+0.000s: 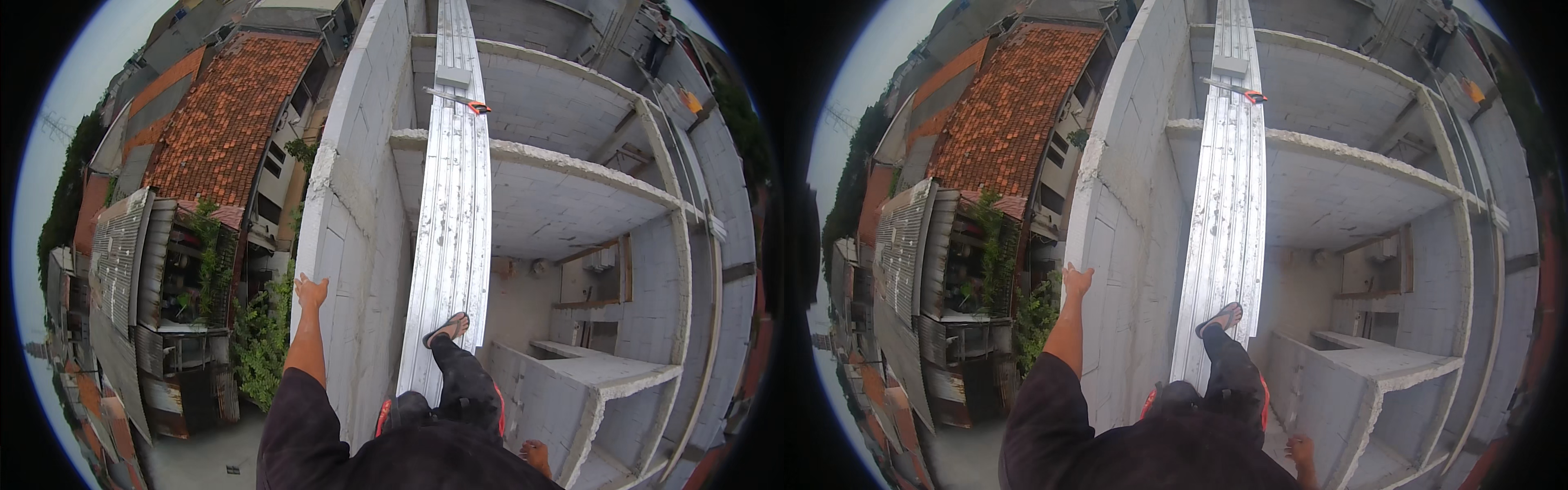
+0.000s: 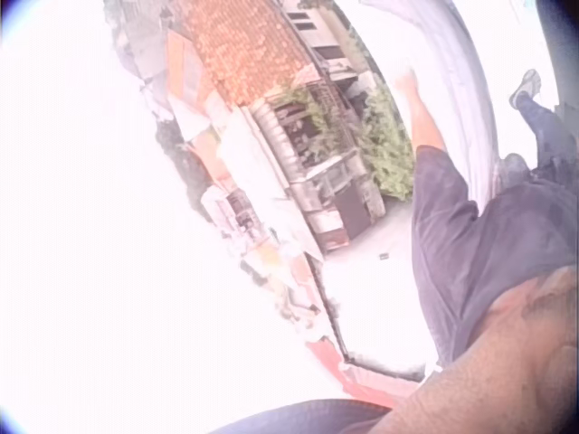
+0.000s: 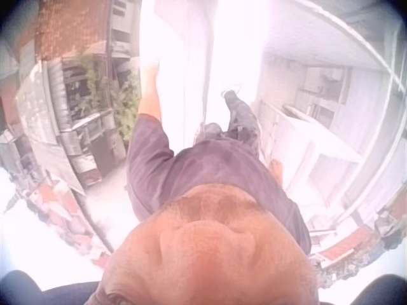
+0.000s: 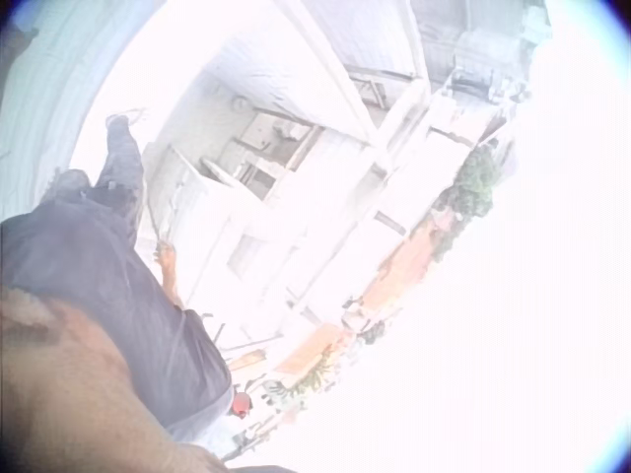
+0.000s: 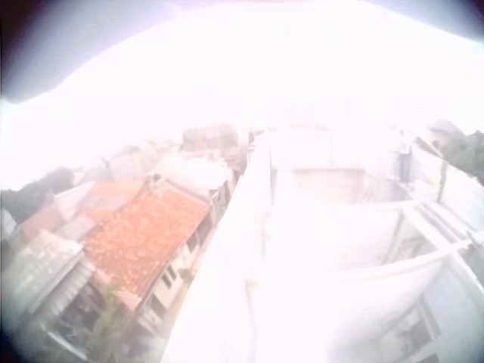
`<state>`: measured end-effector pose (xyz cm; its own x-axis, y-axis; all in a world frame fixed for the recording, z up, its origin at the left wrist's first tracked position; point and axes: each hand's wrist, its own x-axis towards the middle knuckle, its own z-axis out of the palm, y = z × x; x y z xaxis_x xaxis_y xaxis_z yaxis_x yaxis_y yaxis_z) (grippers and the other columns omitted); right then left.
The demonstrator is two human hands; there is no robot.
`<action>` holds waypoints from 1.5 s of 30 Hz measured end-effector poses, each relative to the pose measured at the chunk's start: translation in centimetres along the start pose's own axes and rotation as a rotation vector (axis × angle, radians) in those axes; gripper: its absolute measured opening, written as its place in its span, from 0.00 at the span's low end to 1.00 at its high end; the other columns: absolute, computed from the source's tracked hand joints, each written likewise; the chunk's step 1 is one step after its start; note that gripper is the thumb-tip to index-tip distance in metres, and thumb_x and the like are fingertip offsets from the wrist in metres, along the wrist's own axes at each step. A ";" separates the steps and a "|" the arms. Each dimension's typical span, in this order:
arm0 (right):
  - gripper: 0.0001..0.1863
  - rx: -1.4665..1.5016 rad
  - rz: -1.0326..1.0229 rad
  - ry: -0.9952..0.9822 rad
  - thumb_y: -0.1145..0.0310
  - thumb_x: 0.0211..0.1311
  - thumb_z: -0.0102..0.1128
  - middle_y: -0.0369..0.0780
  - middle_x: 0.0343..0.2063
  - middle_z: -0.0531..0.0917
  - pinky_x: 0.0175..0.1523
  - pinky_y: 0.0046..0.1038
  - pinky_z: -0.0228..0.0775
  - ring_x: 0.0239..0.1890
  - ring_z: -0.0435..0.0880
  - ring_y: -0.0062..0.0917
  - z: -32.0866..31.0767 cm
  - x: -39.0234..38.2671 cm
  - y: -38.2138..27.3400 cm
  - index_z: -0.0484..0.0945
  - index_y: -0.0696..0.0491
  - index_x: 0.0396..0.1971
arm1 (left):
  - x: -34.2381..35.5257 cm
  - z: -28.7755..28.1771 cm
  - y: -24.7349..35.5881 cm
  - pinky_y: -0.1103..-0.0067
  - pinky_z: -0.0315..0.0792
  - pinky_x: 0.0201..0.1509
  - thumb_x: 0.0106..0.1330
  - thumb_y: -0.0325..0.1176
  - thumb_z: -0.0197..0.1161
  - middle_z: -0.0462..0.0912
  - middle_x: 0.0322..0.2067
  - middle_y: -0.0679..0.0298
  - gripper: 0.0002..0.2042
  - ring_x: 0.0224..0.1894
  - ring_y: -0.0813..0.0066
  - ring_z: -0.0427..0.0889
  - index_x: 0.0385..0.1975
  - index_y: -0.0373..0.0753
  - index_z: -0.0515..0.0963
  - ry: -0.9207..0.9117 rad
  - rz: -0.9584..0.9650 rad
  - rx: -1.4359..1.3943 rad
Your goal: The person stands on a metal beam and uses a hand saw to cut a concrete block on a rooftop. They hold the block with one hand and saw with the other, then briefly measure the block with a tape measure before continuing to saw.
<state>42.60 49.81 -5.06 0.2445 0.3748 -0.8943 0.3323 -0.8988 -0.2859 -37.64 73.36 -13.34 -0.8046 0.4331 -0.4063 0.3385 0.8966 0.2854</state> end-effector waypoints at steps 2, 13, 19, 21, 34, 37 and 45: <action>0.18 0.172 0.051 0.069 0.70 0.67 0.62 0.47 0.33 0.86 0.30 0.34 0.83 0.28 0.88 0.31 0.0 0.9 -3.5 0.79 0.62 0.54 | 2.8 0.2 -1.7 0.53 0.59 0.79 0.60 0.55 0.72 0.47 0.79 0.38 0.55 0.80 0.39 0.52 0.80 0.33 0.49 -0.107 -0.075 0.033; 0.18 -0.031 -0.025 0.059 0.68 0.68 0.64 0.46 0.31 0.87 0.28 0.32 0.83 0.28 0.89 0.31 -6.4 4.7 -23.4 0.80 0.61 0.54 | 1.6 2.6 5.1 0.50 0.59 0.79 0.57 0.54 0.77 0.38 0.80 0.37 0.62 0.81 0.40 0.48 0.80 0.31 0.39 -0.205 -0.312 0.106; 0.19 -0.071 -0.264 0.067 0.67 0.70 0.63 0.46 0.33 0.87 0.29 0.30 0.83 0.28 0.89 0.30 -4.6 11.2 -43.6 0.79 0.62 0.55 | 5.2 1.8 2.5 0.61 0.56 0.81 0.52 0.55 0.80 0.46 0.78 0.32 0.63 0.80 0.38 0.51 0.79 0.27 0.46 -0.231 -0.294 0.019; 0.20 -0.118 -0.384 0.031 0.66 0.71 0.62 0.46 0.36 0.87 0.30 0.31 0.83 0.30 0.89 0.31 -4.0 13.6 -50.8 0.78 0.62 0.57 | 5.1 1.8 1.9 0.61 0.56 0.81 0.52 0.57 0.79 0.48 0.77 0.32 0.63 0.79 0.38 0.52 0.78 0.26 0.46 -0.262 -0.316 0.086; 0.17 0.011 -0.211 -0.031 0.69 0.70 0.62 0.45 0.35 0.88 0.32 0.30 0.82 0.30 0.89 0.28 2.7 17.2 -68.7 0.81 0.62 0.53 | 20.8 -5.2 30.5 0.57 0.61 0.77 0.69 0.35 0.63 0.64 0.72 0.38 0.33 0.74 0.41 0.63 0.73 0.32 0.65 0.452 -0.163 0.011; 0.17 0.045 -0.145 -0.058 0.68 0.70 0.62 0.45 0.34 0.87 0.31 0.30 0.82 0.29 0.88 0.28 3.8 18.4 -71.0 0.81 0.61 0.53 | 29.0 -7.2 42.3 0.56 0.60 0.77 0.67 0.39 0.66 0.61 0.73 0.37 0.36 0.75 0.39 0.61 0.74 0.33 0.64 0.443 0.049 -0.089; 0.20 0.012 -0.080 -0.077 0.64 0.68 0.64 0.43 0.34 0.86 0.32 0.31 0.80 0.30 0.87 0.29 3.3 26.1 -79.3 0.80 0.60 0.54 | 46.5 -7.9 61.5 0.58 0.57 0.80 0.62 0.49 0.72 0.53 0.76 0.32 0.48 0.78 0.36 0.55 0.78 0.34 0.56 0.161 0.195 -0.009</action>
<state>19.62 130.17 -6.88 0.1472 0.4271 -0.8922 0.3368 -0.8697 -0.3608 -58.10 147.91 -7.80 -0.7919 0.5771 -0.1995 0.4915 0.7963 0.3525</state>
